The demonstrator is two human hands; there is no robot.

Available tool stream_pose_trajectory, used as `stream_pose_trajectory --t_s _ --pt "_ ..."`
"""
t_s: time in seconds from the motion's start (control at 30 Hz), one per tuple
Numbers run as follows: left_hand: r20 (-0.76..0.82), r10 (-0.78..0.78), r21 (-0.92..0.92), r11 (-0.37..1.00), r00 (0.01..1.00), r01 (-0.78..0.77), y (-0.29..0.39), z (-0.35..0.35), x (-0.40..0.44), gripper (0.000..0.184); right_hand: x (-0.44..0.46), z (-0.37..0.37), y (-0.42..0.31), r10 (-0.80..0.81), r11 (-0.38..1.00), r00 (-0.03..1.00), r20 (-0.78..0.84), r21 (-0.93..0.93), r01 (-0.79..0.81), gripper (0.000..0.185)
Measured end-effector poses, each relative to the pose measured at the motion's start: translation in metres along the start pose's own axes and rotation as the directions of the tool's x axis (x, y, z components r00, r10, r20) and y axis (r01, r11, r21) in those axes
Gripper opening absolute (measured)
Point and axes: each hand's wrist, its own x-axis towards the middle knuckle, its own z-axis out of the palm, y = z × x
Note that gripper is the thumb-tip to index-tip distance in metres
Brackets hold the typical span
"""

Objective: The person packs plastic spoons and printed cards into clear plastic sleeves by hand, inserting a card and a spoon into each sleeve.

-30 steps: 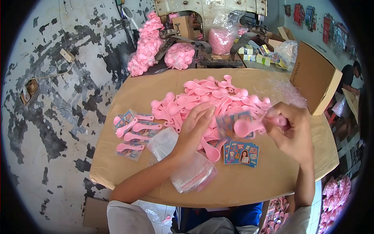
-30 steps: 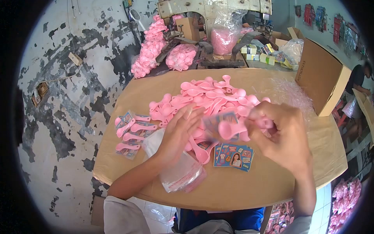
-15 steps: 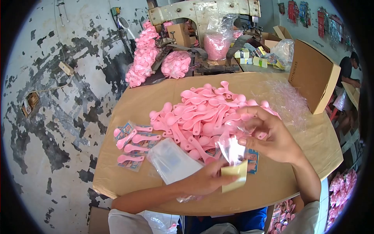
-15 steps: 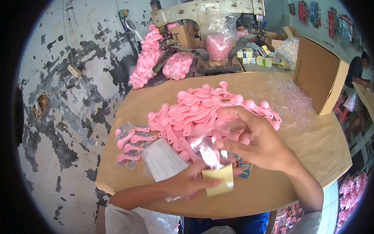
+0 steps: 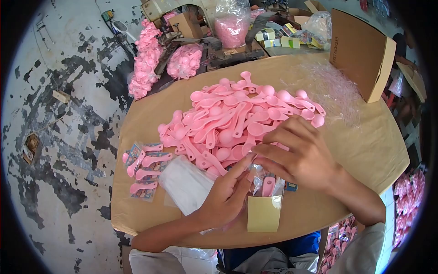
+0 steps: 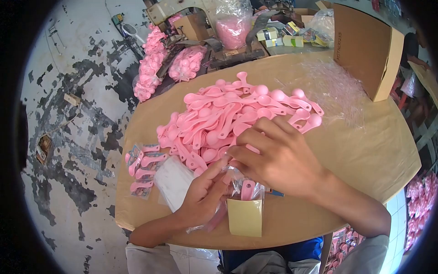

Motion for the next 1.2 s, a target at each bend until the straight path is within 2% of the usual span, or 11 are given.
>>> stream_pose_trajectory --t_s 0.27,0.47,0.53,0.63,0.67,0.7,0.73,0.8,0.97,1.03,1.2 --pt "0.141 0.008 0.215 0.976 0.99 -0.039 -0.01 -0.01 0.0 0.051 -0.009 0.008 -0.004 -0.099 0.978 0.994 0.042 -0.182 0.105 0.024" --pt "0.212 0.016 0.037 0.999 0.977 -0.024 0.006 -0.005 -0.002 0.046 0.002 -0.016 0.01 0.241 0.962 0.966 -0.098 0.155 -0.224 0.013" --pt "0.193 -0.065 -0.203 0.974 0.979 0.105 0.015 -0.002 -0.003 0.043 0.011 -0.046 0.027 0.455 0.734 0.882 -0.12 0.611 -0.296 0.006" --pt "0.217 -0.132 -0.438 0.872 0.967 0.217 0.027 -0.006 0.001 0.044 0.002 -0.087 0.084 0.354 0.2 0.929 0.109 0.962 -0.189 0.014" --pt "0.238 -0.129 -0.485 0.843 0.963 0.233 0.029 -0.007 0.002 0.047 -0.013 -0.092 0.11 0.339 0.194 0.908 0.246 0.926 -0.323 0.01" --pt "0.214 -0.156 -0.445 0.863 0.964 0.238 0.027 -0.005 0.002 0.043 -0.023 -0.098 0.126 0.616 0.294 0.631 0.471 0.606 -0.739 0.014" --pt "0.187 -0.18 -0.402 0.883 0.966 0.242 0.023 -0.004 0.002 0.041 -0.058 -0.086 0.153 0.569 0.78 0.767 0.297 0.1 -0.617 0.016" --pt "0.154 -0.211 -0.311 0.917 0.965 0.25 0.016 -0.01 0.006 0.039 -0.07 -0.079 0.169 0.468 0.837 0.873 0.137 -0.387 -0.388 0.019" --pt "0.1 -0.193 -0.427 0.878 0.976 0.218 0.018 -0.012 0.004 0.04 -0.014 -0.08 0.097 0.598 0.769 0.798 0.075 0.228 -0.598 0.019" --pt "0.096 -0.234 -0.411 0.876 0.968 0.253 0.017 -0.013 0.005 0.039 -0.011 -0.059 0.058 0.315 0.697 0.849 0.424 0.504 -0.51 0.018" --pt "0.131 -0.275 -0.369 0.878 0.952 0.305 0.023 -0.018 0.007 0.04 -0.003 -0.02 -0.007 0.372 0.448 0.696 0.614 0.538 -0.714 0.018"
